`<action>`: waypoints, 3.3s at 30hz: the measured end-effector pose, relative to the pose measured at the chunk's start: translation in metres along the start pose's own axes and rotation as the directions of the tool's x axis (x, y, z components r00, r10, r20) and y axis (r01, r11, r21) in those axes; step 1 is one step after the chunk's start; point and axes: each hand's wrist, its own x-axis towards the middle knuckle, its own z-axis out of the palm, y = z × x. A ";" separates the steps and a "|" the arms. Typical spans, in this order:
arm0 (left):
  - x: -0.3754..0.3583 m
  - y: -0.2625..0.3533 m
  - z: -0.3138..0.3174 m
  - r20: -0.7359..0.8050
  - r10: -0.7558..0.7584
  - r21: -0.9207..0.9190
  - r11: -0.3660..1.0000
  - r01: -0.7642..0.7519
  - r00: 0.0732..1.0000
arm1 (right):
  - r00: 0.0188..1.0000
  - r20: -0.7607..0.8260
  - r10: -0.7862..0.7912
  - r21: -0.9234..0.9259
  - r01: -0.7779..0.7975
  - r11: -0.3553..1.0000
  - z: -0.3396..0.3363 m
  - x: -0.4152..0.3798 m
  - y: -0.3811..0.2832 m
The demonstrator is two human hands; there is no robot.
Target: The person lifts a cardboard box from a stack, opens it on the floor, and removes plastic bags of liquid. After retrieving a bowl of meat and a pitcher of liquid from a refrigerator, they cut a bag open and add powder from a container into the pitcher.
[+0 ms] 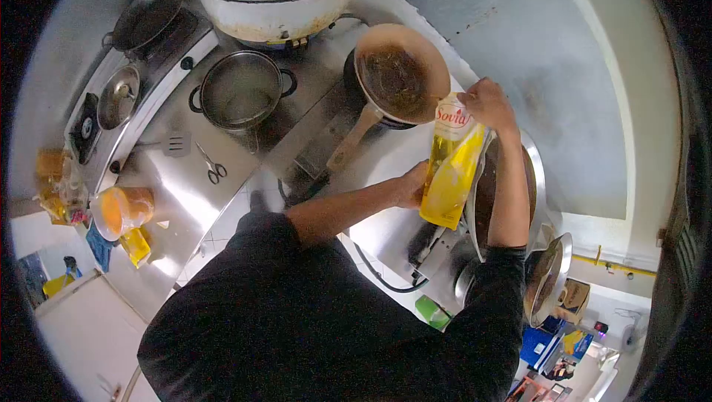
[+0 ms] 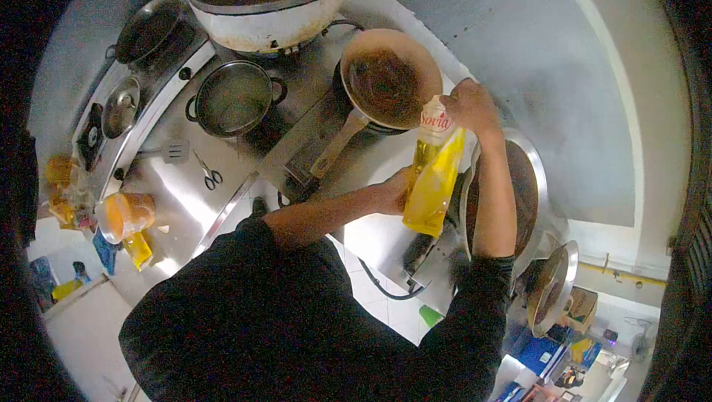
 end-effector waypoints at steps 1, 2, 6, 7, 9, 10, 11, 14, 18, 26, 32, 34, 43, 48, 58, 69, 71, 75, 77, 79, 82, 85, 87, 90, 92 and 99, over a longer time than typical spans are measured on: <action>0.002 -0.002 0.000 -0.034 -0.010 -0.008 1.000 0.010 0.999 | 0.999 -0.007 -0.031 -0.041 0.031 0.999 -0.004 -0.005 -0.005; 0.005 -0.004 0.000 -0.067 -0.021 -0.017 1.000 0.020 0.998 | 0.998 -0.012 -0.063 -0.083 0.062 0.995 -0.007 -0.009 -0.008; 0.011 -0.008 -0.009 -0.012 -0.026 0.016 1.000 0.026 1.000 | 0.999 -0.039 -0.033 -0.054 0.031 0.998 0.002 -0.011 0.006; 0.013 -0.004 -0.008 -0.014 -0.020 0.025 0.999 0.021 1.000 | 1.000 -0.022 -0.020 -0.070 0.018 0.997 -0.003 -0.009 0.005; 0.018 0.001 -0.009 -0.011 -0.006 0.026 1.000 0.006 1.000 | 0.999 -0.025 0.024 -0.064 -0.025 0.998 -0.002 -0.002 0.008; 0.021 0.001 -0.012 -0.007 0.004 0.018 1.000 -0.004 1.000 | 0.998 -0.045 0.054 -0.041 -0.056 0.998 0.005 0.004 0.012; 0.025 -0.001 -0.014 -0.002 0.013 0.009 1.000 -0.013 1.000 | 0.994 -0.063 0.085 -0.018 -0.086 0.996 0.009 0.009 0.017; 0.020 -0.002 -0.010 0.049 0.012 -0.037 0.999 -0.010 0.999 | 0.994 0.080 0.073 -0.005 -0.073 0.997 0.011 0.024 0.021; 0.018 0.012 -0.008 0.039 0.022 0.042 0.999 -0.023 0.999 | 0.990 0.097 0.106 -0.058 -0.101 0.993 0.007 0.038 0.019; 0.017 0.014 -0.010 0.159 0.088 0.011 0.996 -0.091 0.983 | 0.998 0.061 -0.018 -0.095 0.024 0.995 0.009 0.045 0.021; 0.017 0.014 -0.010 0.098 0.032 0.031 0.999 -0.036 0.995 | 0.988 0.152 0.010 -0.148 0.013 0.989 -0.008 0.033 0.011; 0.025 0.011 -0.020 0.097 0.101 0.099 0.989 -0.111 0.990 | 0.985 0.029 -0.172 -0.192 0.174 0.966 -0.008 0.018 0.020; -0.007 0.057 0.033 0.125 0.612 0.803 0.400 -0.442 0.781 | 0.796 -0.605 0.021 0.129 0.072 0.989 -0.048 -0.094 -0.033; 0.027 0.106 0.019 0.145 0.583 0.873 0.306 -0.381 0.800 | 0.699 -0.710 0.085 0.176 0.059 0.983 -0.083 -0.129 -0.107; -0.319 0.039 -0.023 0.065 0.916 0.984 0.006 -0.176 0.396 | 0.633 -0.685 -0.360 0.279 0.685 0.673 -0.054 -0.149 -0.325; -0.813 -0.110 -0.074 -0.287 0.706 0.948 0.111 -0.299 -0.648 | 0.442 -0.757 -0.482 0.325 0.894 0.310 -0.031 -0.135 -0.802; -0.863 -0.140 -0.076 -0.325 0.635 0.942 0.150 -0.301 -0.701 | 0.370 -0.780 -0.505 0.260 0.925 0.275 -0.032 -0.112 -0.887; -0.942 -0.206 -0.138 -0.408 0.566 0.910 0.315 -0.269 -0.716 | 0.220 -0.756 -0.616 0.219 0.973 0.077 -0.028 -0.070 -1.037; -0.965 -0.221 -0.142 -0.477 0.524 0.875 0.363 -0.321 -0.706 | 0.161 -0.695 -0.701 0.135 0.987 0.092 -0.024 -0.050 -1.096; -0.978 -0.232 -0.133 -0.569 0.478 0.821 0.384 -0.423 -0.669 | 0.148 -0.622 -0.769 0.032 0.986 0.164 -0.014 -0.026 -1.136; -0.995 -0.252 -0.138 -0.633 0.431 0.774 0.331 -0.540 -0.643 | 0.256 -0.506 -0.824 0.077 0.965 0.252 0.012 0.016 -1.188; -1.010 -0.263 -0.134 -0.701 0.346 0.713 0.333 -0.617 -0.624 | 0.209 -0.473 -0.856 0.037 0.975 0.218 0.044 0.061 -1.224; -1.018 -0.269 -0.134 -0.718 0.308 0.696 0.341 -0.632 -0.624 | 0.196 -0.492 -0.848 0.057 0.980 0.193 0.053 0.078 -1.235; -1.030 -0.273 -0.135 -0.759 0.263 0.649 0.386 -0.656 -0.596 | 0.198 -0.512 -0.836 0.105 0.980 0.168 0.081 0.102 -1.247; -1.036 -0.270 -0.135 -0.773 0.263 0.631 0.415 -0.656 -0.577 | 0.264 -0.486 -0.833 0.143 0.964 0.222 0.098 0.115 -1.245; -1.048 -0.246 -0.141 -0.772 0.335 0.636 0.413 -0.652 -0.540 | 0.355 -0.412 -0.839 0.315 0.920 0.234 0.108 0.127 -1.249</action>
